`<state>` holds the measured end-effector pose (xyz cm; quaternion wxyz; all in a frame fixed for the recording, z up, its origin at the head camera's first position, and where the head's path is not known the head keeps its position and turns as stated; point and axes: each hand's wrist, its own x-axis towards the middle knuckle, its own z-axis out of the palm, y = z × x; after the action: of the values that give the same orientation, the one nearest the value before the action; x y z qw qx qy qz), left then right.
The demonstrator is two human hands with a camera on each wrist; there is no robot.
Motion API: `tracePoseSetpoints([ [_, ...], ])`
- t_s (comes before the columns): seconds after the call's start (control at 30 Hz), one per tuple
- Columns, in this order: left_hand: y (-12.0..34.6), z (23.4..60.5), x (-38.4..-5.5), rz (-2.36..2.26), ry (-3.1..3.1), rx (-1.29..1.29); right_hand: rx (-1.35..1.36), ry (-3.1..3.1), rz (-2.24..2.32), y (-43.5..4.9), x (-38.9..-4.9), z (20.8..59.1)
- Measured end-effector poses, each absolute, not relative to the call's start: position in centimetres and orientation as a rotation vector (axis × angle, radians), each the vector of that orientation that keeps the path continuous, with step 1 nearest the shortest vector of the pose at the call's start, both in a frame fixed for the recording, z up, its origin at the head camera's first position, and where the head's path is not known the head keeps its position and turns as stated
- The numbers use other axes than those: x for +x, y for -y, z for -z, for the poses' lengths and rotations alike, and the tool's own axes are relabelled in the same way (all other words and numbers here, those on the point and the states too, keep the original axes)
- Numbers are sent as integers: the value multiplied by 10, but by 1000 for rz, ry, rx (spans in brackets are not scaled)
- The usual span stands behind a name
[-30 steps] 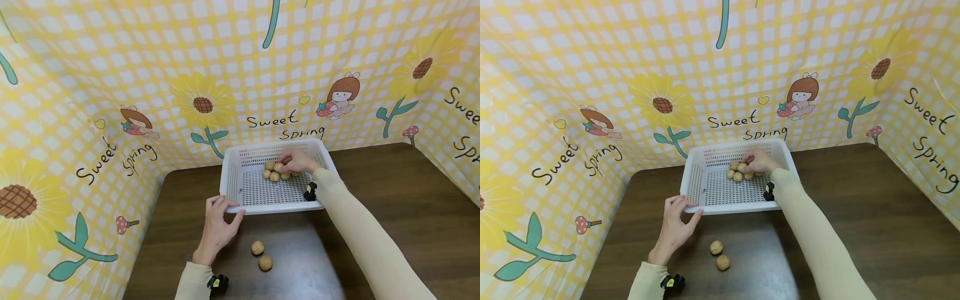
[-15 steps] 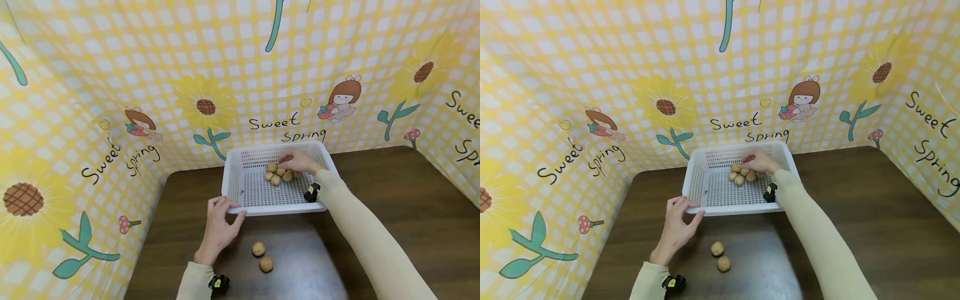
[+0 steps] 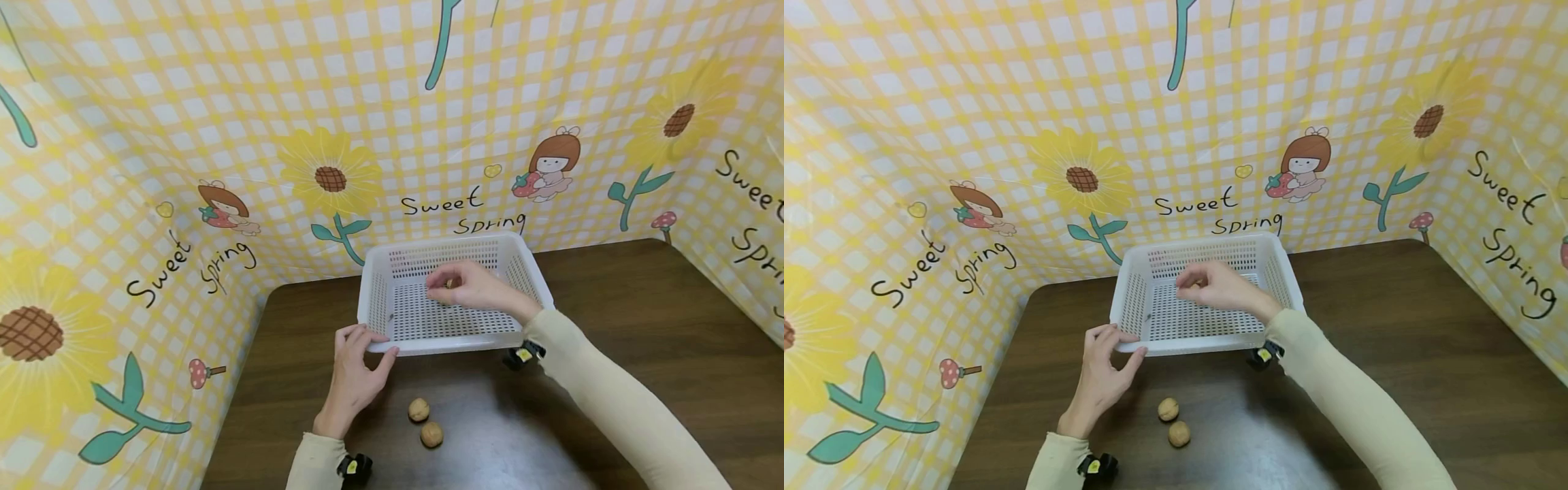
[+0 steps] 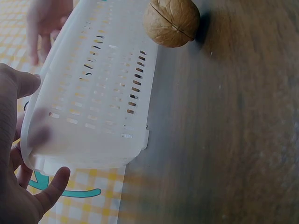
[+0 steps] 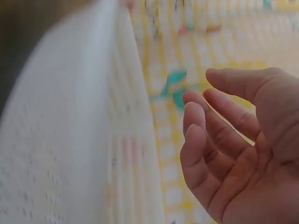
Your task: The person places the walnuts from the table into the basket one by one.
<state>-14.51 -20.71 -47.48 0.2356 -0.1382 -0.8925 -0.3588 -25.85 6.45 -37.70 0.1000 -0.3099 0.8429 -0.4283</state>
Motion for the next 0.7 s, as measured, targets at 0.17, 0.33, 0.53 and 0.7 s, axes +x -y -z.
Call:
tracePoseSetpoints([
  [0.17, 205, 474, -147, 987, 2433, -383, -1147, -2410, 1280, -64, -217, 386],
  [0.33, 204, 474, -149, 978, 2412, -415, -1240, -2307, 1341, -71, -182, 411],
  [0.53, 205, 475, -151, 974, 2424, -407, -1181, -2192, 1369, -76, -151, 451],
  [0.7, 207, 478, -147, 981, 2420, -399, -1157, -2112, 1361, -70, -135, 478],
])
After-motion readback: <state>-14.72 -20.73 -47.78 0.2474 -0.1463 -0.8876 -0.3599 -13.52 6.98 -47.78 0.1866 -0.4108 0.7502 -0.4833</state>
